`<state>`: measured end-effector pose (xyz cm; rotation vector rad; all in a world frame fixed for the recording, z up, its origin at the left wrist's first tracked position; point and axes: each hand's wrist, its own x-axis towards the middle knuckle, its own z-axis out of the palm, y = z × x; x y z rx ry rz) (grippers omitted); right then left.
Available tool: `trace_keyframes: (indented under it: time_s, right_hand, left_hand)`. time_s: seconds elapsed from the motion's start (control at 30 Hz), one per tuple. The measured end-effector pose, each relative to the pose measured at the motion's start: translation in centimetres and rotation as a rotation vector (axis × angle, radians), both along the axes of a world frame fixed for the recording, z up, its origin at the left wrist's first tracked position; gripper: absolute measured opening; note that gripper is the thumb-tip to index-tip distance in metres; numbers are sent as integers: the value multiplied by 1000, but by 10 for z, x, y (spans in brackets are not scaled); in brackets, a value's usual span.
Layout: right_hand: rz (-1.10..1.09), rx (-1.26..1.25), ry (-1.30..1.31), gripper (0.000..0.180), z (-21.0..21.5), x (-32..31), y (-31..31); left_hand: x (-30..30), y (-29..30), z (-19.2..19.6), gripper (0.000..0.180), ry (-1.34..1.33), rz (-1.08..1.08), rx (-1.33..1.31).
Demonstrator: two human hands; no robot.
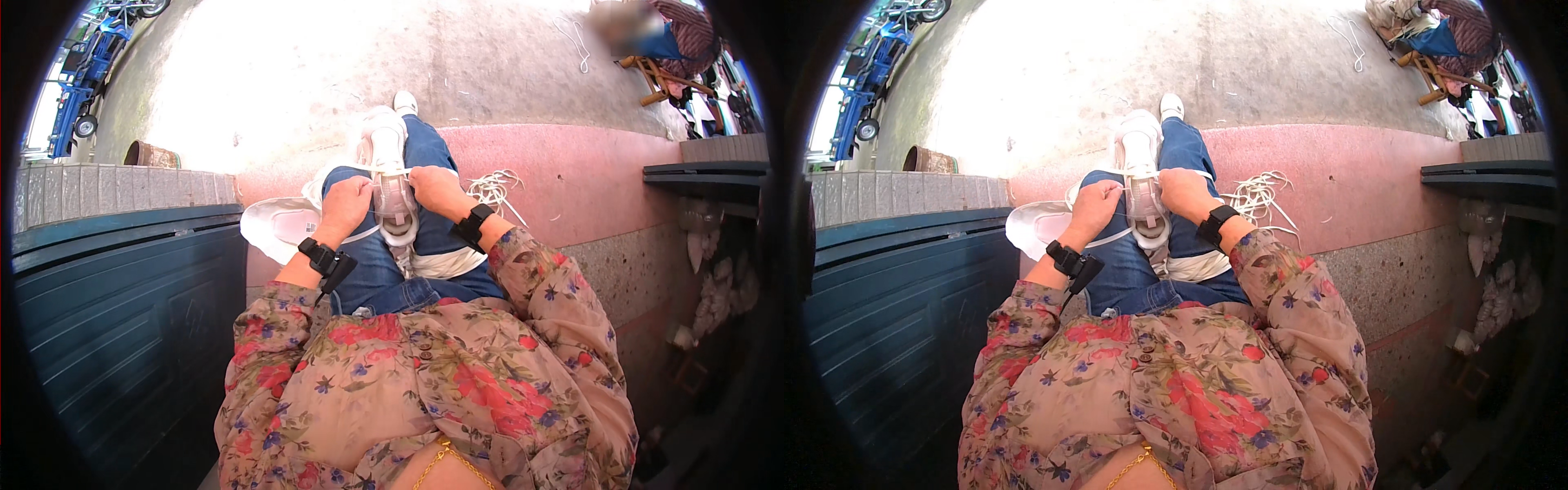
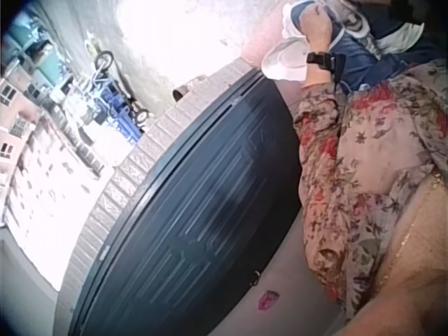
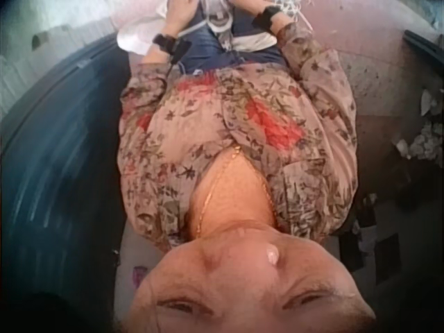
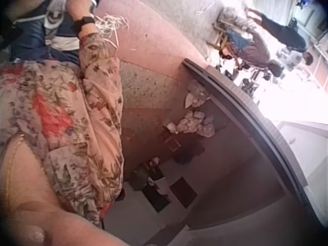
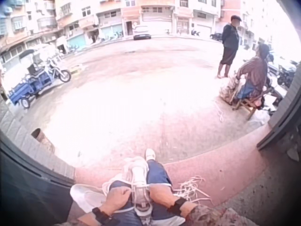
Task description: The recorder is lacing a white sneaker while sitting with it on their lap.
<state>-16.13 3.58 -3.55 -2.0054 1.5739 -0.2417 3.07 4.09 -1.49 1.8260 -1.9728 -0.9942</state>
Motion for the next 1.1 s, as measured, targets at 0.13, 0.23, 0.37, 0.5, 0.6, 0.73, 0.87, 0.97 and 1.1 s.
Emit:
trace_keyframes:
  time_s: [0.13,0.23,0.37,0.5,0.6,0.73,0.87,0.97,1.1]
  right_hand:
    - [70,-89,81,11,11,11,0]
    - [144,-209,131,8,3,14,1]
    - [143,-297,180,6,6,12,6]
    - [25,-307,203,6,5,15,10]
    - [-76,-371,169,7,-3,16,9]
    - [-112,-404,149,10,4,14,9]
    - [-64,-381,171,15,1,14,10]
    - [-44,-366,197,17,2,12,14]
    - [-45,-355,153,17,10,14,23]
  left_hand:
    - [-1,2,-4,19,-195,-46,-170]
    - [-8,1,-3,18,-317,-72,-207]
    - [-7,2,-3,18,-384,-81,-219]
    - [-9,1,-5,18,-371,-73,-232]
    - [-14,-2,-5,16,-395,-101,-212]
    - [-13,1,2,15,-397,-183,-350]
    - [-20,-3,-9,12,-464,-313,-588]
    - [-19,-3,-9,15,-424,-184,-571]
    - [-19,8,1,17,-490,-125,-560]
